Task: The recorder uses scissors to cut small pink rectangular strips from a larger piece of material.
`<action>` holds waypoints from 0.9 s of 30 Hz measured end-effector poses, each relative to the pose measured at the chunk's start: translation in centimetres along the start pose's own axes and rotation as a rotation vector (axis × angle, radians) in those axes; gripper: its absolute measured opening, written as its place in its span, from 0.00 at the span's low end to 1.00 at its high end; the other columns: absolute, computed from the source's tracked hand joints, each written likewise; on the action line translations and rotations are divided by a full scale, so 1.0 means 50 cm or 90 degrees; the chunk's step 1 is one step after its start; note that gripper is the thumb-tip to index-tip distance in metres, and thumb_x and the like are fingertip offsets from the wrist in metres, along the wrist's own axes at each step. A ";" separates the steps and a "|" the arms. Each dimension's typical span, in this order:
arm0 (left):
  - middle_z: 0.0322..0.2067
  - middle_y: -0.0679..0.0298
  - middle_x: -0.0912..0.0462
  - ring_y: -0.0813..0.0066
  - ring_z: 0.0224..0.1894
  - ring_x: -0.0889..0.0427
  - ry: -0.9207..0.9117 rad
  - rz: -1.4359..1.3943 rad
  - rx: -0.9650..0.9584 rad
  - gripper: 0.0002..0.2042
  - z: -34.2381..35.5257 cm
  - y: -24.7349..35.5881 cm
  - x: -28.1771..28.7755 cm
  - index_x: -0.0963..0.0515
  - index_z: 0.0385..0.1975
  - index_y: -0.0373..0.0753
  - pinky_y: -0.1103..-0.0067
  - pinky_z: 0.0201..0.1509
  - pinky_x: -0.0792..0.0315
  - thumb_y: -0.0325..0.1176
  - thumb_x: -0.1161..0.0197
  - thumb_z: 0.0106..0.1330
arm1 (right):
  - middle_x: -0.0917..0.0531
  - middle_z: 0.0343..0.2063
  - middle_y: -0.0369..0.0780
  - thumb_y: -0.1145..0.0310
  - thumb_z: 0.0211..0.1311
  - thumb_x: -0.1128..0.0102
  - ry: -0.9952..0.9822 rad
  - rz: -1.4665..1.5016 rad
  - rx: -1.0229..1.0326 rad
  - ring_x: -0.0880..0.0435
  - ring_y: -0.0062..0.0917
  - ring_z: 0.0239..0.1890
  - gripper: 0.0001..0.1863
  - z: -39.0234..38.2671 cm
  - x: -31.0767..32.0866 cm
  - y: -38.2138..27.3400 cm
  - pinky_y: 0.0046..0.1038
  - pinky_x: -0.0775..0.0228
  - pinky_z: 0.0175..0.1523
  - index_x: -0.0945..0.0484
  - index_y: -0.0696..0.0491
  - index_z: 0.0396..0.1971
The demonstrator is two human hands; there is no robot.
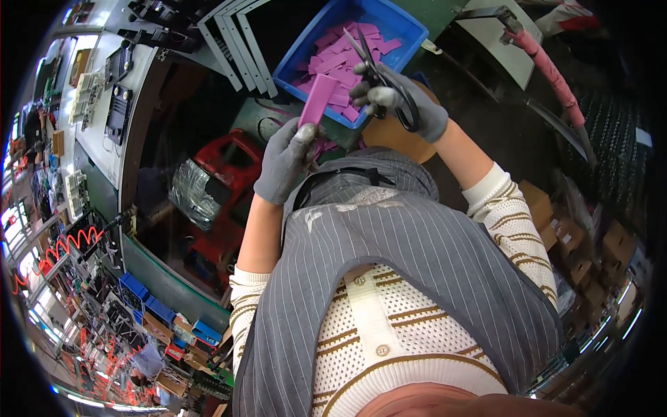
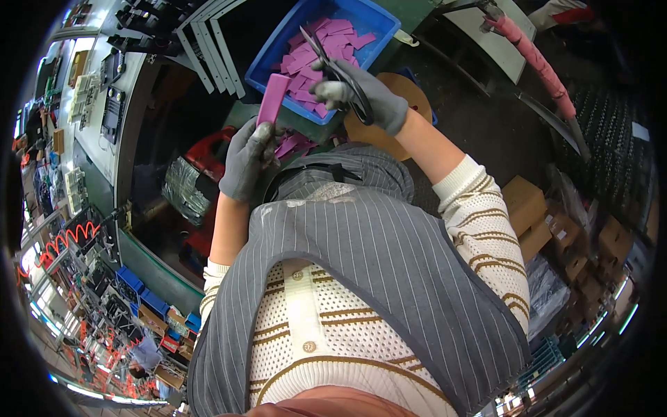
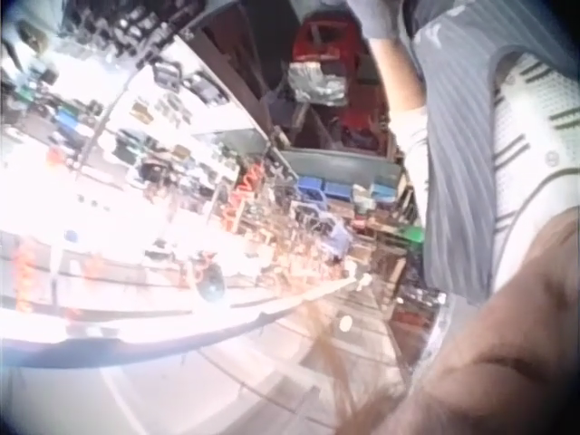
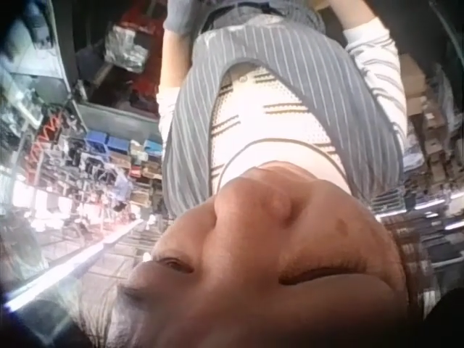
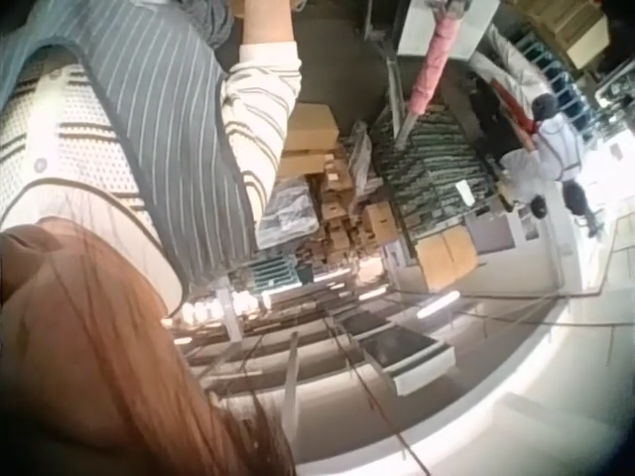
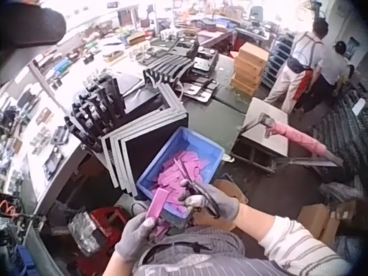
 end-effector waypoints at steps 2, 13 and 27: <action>0.17 0.72 0.35 0.86 0.17 0.36 -0.049 0.005 0.055 0.14 0.006 0.005 -0.019 0.27 0.35 0.35 0.86 0.21 0.36 0.42 0.50 0.67 | 0.24 0.31 0.37 0.69 0.49 0.36 0.069 0.049 0.028 0.22 0.18 0.33 0.28 0.006 -0.026 -0.034 0.16 0.30 0.33 0.35 0.56 0.51; 0.21 0.69 0.28 0.86 0.19 0.32 -0.137 0.033 0.036 0.16 0.050 -0.005 -0.044 0.25 0.36 0.35 0.88 0.22 0.37 0.45 0.47 0.66 | 0.26 0.26 0.34 0.74 0.48 0.37 0.218 -0.095 0.130 0.24 0.17 0.21 0.24 -0.007 0.005 -0.068 0.16 0.31 0.26 0.31 0.54 0.48; 0.13 0.72 0.36 0.87 0.13 0.38 -0.092 0.071 -0.007 0.16 0.061 0.027 -0.056 0.27 0.32 0.34 0.87 0.21 0.34 0.43 0.51 0.67 | 0.25 0.35 0.37 0.59 0.46 0.31 -0.097 -0.247 -0.069 0.27 0.21 0.40 0.40 -0.130 0.052 -0.006 0.24 0.34 0.46 0.38 0.53 0.59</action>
Point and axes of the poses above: each hand's wrist, its own z-axis towards the middle knuckle, its own x-axis out of the back of the hand, y = z × x, the point moved 1 cm from there along z, towards the middle knuckle
